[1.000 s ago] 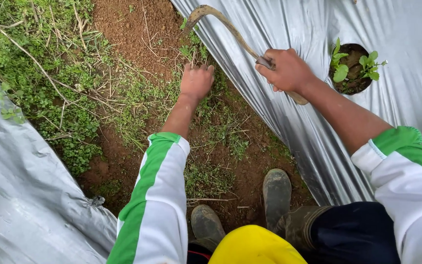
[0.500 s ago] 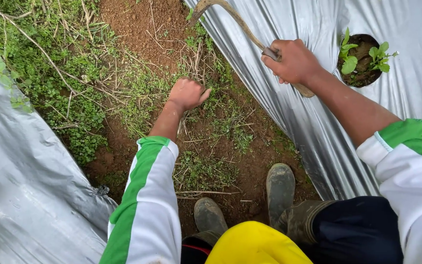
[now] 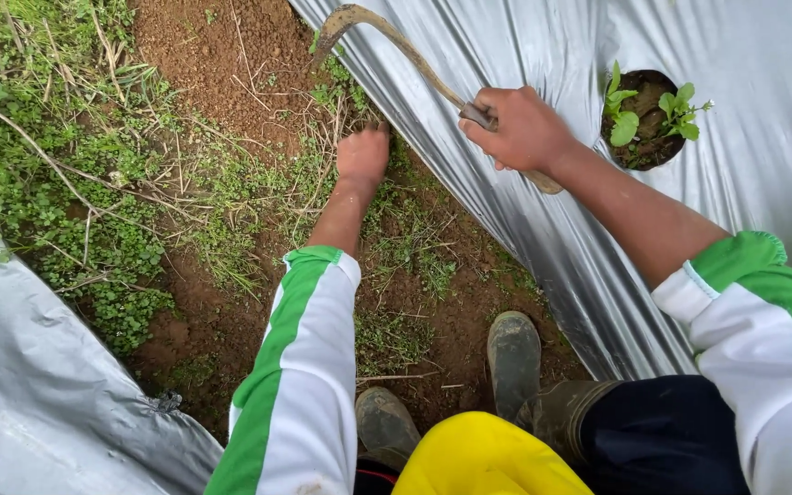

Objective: Using a hand sickle and bare hands to remove weeds from the soil between rows of crops.

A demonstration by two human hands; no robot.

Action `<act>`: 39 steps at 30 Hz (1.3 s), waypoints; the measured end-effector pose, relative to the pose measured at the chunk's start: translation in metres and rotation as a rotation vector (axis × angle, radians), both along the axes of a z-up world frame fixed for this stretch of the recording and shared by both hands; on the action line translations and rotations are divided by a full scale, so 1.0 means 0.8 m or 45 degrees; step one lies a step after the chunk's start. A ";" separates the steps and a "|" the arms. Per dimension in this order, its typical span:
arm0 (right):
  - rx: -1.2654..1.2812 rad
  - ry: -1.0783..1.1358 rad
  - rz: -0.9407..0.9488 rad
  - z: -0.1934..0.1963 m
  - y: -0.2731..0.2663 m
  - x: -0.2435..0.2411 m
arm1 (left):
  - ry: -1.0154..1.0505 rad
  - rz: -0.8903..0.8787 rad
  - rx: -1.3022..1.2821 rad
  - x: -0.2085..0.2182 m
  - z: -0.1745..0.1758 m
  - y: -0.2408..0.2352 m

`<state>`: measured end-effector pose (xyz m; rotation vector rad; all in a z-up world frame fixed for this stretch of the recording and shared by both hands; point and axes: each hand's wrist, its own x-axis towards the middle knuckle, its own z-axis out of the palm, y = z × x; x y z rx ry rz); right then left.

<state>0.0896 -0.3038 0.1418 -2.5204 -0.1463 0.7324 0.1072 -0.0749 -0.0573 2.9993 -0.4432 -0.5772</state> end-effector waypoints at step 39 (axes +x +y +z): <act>0.019 -0.073 -0.018 -0.004 0.002 -0.008 | 0.308 -0.367 0.046 -0.040 0.029 0.050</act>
